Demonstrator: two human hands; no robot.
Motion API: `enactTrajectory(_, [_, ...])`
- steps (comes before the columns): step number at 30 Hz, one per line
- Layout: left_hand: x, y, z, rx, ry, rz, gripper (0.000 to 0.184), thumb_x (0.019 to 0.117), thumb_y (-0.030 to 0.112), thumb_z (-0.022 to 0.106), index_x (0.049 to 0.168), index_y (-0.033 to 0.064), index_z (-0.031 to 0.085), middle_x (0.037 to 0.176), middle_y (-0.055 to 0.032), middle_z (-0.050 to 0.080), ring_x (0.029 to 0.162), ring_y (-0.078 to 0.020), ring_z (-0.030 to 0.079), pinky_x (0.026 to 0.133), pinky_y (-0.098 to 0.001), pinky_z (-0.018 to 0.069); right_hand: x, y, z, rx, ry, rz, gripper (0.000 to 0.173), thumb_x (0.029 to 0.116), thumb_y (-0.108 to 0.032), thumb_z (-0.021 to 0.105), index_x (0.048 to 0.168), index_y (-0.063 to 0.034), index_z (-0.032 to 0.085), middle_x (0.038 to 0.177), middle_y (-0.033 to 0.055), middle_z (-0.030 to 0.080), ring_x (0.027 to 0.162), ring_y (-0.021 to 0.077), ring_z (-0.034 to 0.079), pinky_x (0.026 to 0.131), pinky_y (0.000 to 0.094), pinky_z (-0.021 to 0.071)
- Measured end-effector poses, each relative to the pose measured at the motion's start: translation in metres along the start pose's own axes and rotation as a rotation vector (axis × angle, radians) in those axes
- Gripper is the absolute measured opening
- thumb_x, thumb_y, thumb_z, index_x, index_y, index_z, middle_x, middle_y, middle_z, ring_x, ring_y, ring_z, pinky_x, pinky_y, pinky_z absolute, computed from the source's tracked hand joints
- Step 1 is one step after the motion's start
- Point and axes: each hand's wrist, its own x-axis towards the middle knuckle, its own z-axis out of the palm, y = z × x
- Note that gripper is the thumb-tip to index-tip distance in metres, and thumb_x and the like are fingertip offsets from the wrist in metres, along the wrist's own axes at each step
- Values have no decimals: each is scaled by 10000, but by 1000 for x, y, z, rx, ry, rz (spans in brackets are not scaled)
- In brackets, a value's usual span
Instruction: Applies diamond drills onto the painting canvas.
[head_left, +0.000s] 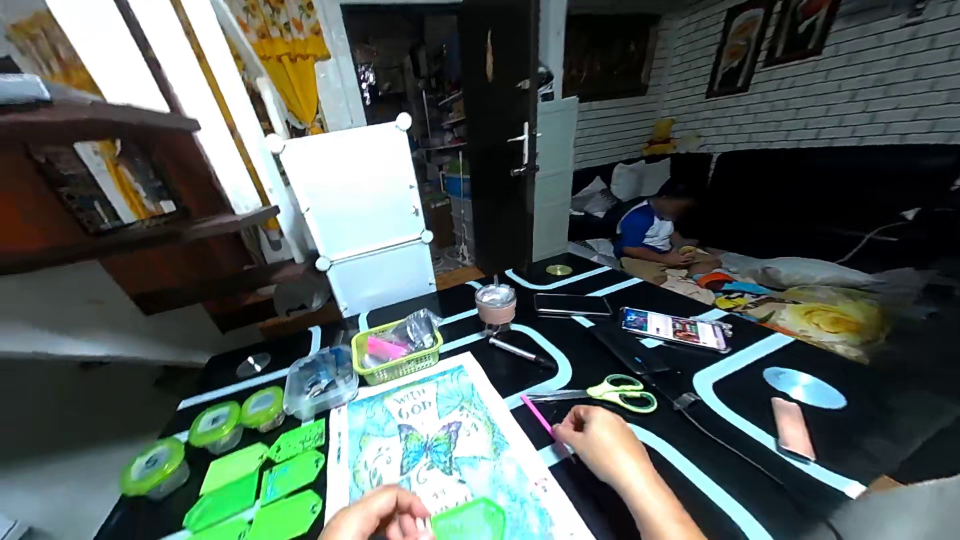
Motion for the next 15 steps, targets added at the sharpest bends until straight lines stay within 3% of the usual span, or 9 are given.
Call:
enactTrajectory(3, [16, -24, 0, 178, 22, -86, 410, 926, 312, 745, 1218, 26, 706, 1127, -132, 702, 1021, -224, 674, 920, -412, 555, 20, -6, -1, -68, -113, 56, 406, 866, -363, 817, 1031, -3, 730, 1027, 205, 709, 1013, 367, 668, 919, 595, 500])
enactTrajectory(6, [27, -33, 9, 294, -90, -155, 597, 870, 427, 782, 1349, 90, 664, 1298, -141, 664, 1220, -309, 618, 1050, -522, 484, 31, -7, -3, -107, -174, 80, 352, 878, -329, 809, 1009, -12, 731, 957, 179, 711, 901, 315, 684, 855, 540, 531])
enactTrajectory(8, [31, -35, 15, 353, -164, -173, 636, 860, 453, 779, 1374, 102, 649, 1301, -149, 657, 1225, -330, 604, 1040, -546, 468, 32, -9, -2, -129, -197, 89, 316, 896, -308, 785, 986, -13, 718, 912, 158, 690, 836, 284, 657, 798, 515, 519])
enactTrajectory(11, [35, -35, 22, 424, -251, -204, 650, 867, 468, 773, 1391, 108, 638, 1292, -162, 647, 1221, -351, 596, 1023, -548, 466, 26, -14, 1, -175, -142, 88, 320, 892, -313, 777, 975, -9, 723, 937, 178, 689, 909, 325, 653, 834, 562, 500])
enactTrajectory(13, [35, -36, 27, 465, -272, -206, 656, 864, 484, 770, 1390, 112, 641, 1282, -160, 651, 1218, -354, 594, 1028, -539, 465, 19, -11, 2, -89, -39, 20, 262, 885, -271, 767, 904, -16, 710, 828, 142, 673, 782, 286, 643, 738, 529, 507])
enactTrajectory(15, [35, -39, 30, 480, -268, -181, 645, 861, 492, 765, 1368, 107, 657, 1250, -158, 660, 1188, -357, 604, 1004, -538, 471, 12, -4, 2, 173, 54, -125, 131, 876, -165, 731, 857, -44, 687, 696, 42, 664, 566, 151, 612, 548, 353, 517])
